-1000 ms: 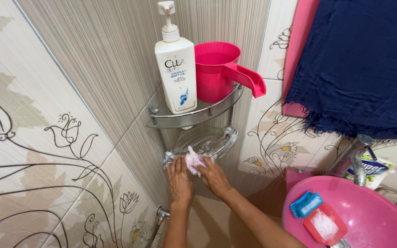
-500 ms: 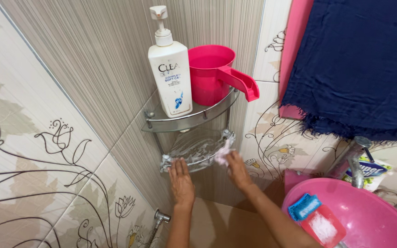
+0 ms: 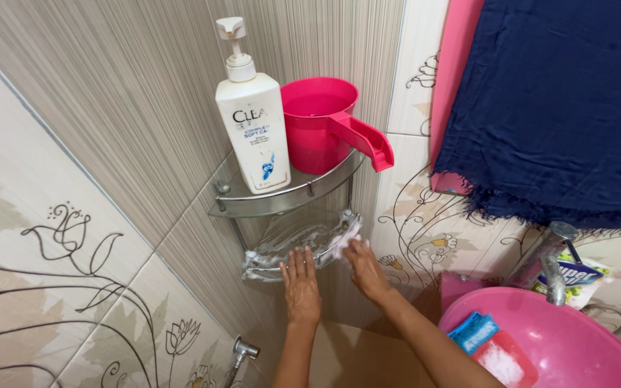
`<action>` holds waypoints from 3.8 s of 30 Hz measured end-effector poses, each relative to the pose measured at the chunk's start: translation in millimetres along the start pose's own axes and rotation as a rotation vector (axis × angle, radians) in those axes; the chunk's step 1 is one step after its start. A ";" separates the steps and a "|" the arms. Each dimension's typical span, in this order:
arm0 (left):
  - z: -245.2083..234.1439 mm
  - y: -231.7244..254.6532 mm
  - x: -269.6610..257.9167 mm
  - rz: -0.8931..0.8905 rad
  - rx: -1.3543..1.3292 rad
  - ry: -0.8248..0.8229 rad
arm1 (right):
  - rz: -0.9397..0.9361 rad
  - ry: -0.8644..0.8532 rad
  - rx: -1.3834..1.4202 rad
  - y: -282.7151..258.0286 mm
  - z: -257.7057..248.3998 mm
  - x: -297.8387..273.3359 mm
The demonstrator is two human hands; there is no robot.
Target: The person wipes a glass corner shelf in a bathroom with a pink cloth and rinses a small container in a pink basin sink.
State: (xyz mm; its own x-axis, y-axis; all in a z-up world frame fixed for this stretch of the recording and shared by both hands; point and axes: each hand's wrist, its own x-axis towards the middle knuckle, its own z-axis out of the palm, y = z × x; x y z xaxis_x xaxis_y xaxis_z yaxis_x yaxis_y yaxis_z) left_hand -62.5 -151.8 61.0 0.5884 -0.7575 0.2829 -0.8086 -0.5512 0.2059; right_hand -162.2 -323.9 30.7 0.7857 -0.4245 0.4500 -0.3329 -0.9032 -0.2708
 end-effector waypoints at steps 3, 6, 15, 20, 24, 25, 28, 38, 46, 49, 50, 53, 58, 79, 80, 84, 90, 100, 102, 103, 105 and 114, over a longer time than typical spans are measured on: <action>-2.2 5.0 0.9 -0.022 0.009 -0.062 | 0.149 0.157 0.150 9.9 6.6 13.6; -2.5 5.7 0.3 -0.008 0.025 -0.031 | 0.527 0.238 0.667 28.0 33.3 13.8; -19.2 12.8 -0.4 -0.025 0.026 -0.124 | 0.830 0.217 1.926 74.4 93.1 40.3; -16.5 12.5 0.3 0.013 -0.029 -0.005 | 0.779 -0.049 1.957 39.3 73.7 21.6; -13.0 13.8 -0.7 0.005 -0.022 -0.012 | 0.705 -0.178 1.980 36.8 76.4 8.2; -13.7 13.3 -1.3 0.005 -0.021 -0.012 | 0.659 -0.169 1.972 48.4 76.2 9.8; -15.2 12.8 -1.9 -0.005 -0.069 -0.027 | 0.706 -0.042 1.975 66.5 86.1 18.4; -9.4 7.0 0.3 0.013 -0.131 -0.020 | 0.745 -0.323 2.119 -15.0 110.2 -15.3; -10.8 -57.2 -4.1 0.052 -0.284 0.258 | 0.712 -0.259 2.179 -35.5 128.5 -7.7; -16.7 -84.4 -11.3 0.046 -0.237 0.436 | 0.631 -0.309 2.223 -59.0 152.2 -4.2; -17.3 -89.7 -14.5 0.036 -0.268 0.428 | 0.592 -0.335 2.241 -68.3 161.3 -3.1; -20.6 -100.3 -21.4 -0.003 -0.323 0.383 | 0.765 -0.349 2.308 -99.7 185.9 1.4; -25.3 -103.9 -22.5 0.026 -0.273 0.388 | 0.674 -0.467 2.231 -127.5 206.2 5.5; -53.8 -96.5 -31.1 -0.036 -0.275 0.174 | 0.590 0.091 2.292 6.5 139.0 9.9; -50.7 -95.3 -30.1 -0.033 -0.247 0.184 | 0.614 0.108 2.288 13.5 133.7 12.4; -33.9 -94.7 -27.2 -0.012 -0.187 0.218 | 0.655 0.130 2.241 22.4 127.4 22.1; -14.4 -81.6 -23.2 0.050 -0.170 0.317 | 0.729 -0.138 2.152 10.9 136.1 5.0; -7.8 -49.1 -14.7 0.080 -0.219 0.262 | 0.761 0.014 2.137 34.9 141.0 35.1; -5.7 -45.1 -13.6 0.086 -0.210 0.280 | 0.718 -0.067 2.206 37.2 142.6 26.7; -4.9 -43.9 -13.3 0.087 -0.204 0.289 | 0.670 -0.107 2.259 41.4 138.4 16.4; -3.6 -41.1 -13.1 0.097 -0.196 0.313 | 0.631 -0.086 2.384 43.2 128.1 11.3; -8.1 -26.6 -10.5 0.071 -0.227 0.260 | 0.702 -0.083 2.423 -28.1 4.0 18.8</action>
State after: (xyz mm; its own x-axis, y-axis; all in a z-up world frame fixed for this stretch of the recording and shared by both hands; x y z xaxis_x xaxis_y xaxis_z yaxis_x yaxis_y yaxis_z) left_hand -47.2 -126.3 60.1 0.5342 -0.6608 0.5273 -0.8443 -0.3860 0.3717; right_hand -136.0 -306.3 43.4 0.9019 -0.4260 -0.0710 0.3802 0.8612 -0.3373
